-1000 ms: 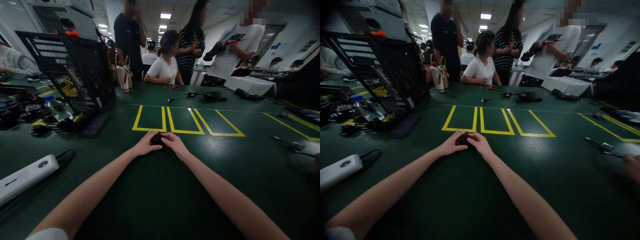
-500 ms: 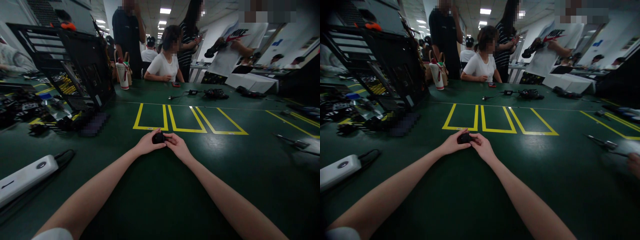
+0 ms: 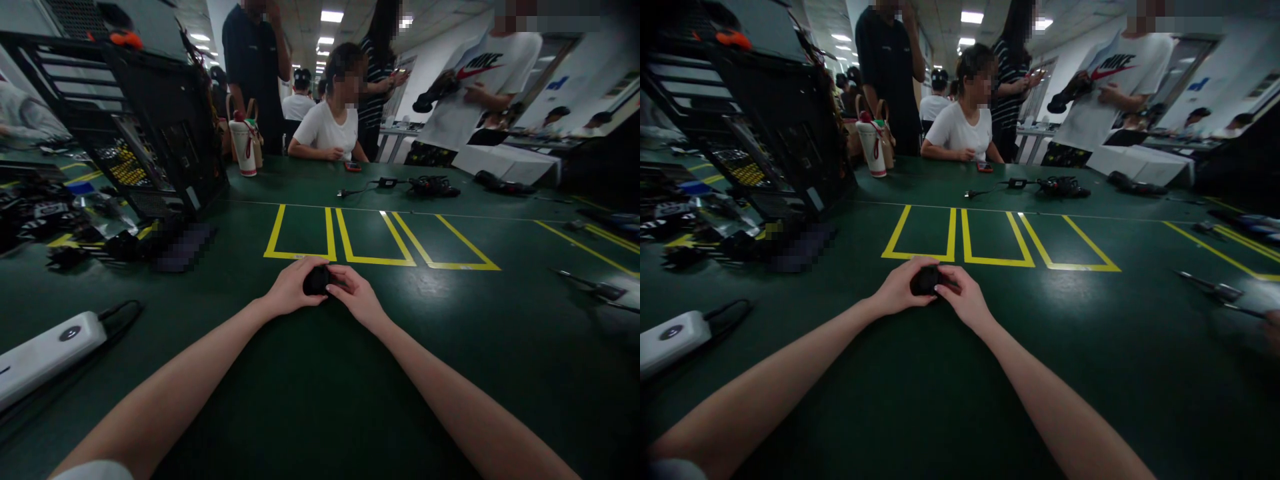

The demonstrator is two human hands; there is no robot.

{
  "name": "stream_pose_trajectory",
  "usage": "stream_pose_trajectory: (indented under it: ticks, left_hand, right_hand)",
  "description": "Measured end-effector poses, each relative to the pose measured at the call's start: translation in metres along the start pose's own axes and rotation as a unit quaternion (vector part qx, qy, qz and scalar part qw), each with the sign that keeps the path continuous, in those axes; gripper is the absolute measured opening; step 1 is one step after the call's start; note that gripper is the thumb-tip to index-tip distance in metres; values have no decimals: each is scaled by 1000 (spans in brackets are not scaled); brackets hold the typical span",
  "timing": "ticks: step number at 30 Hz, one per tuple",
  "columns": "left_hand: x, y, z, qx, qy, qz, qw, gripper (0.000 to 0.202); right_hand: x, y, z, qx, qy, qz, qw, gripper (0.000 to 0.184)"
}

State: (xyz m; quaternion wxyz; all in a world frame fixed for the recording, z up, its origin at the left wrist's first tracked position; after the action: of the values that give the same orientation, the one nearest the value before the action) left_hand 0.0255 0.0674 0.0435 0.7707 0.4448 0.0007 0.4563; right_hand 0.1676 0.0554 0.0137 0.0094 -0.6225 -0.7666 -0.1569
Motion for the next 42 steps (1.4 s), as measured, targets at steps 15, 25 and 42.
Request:
stream_pose_trajectory:
  ticks: [15,25,42]
  left_hand:
    - [0,-3,-4,18,-23,-2,1000,58]
    - [1,-5,-4,19,-34,3,999,59]
    - [0,-3,-3,21,-36,2,999,60]
  right_hand:
    - [2,-2,-3,8,0,-6,1000,28]
    - [0,-5,1,65,-2,-49,997,31]
    - [1,-4,1,52,-18,-57,997,33]
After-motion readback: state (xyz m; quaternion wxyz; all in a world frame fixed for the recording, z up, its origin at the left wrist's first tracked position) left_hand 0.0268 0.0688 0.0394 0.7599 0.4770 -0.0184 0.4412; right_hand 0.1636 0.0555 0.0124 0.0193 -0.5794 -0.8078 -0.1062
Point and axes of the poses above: each hand's wrist, its own x-axis towards the middle knuckle, its own y-axis out of the back of the hand, z = x × y, the point moved 5 cm from there along x, towards the middle knuckle, and after that the axes turned 3 degrees about -x, right-handed, at the moved point
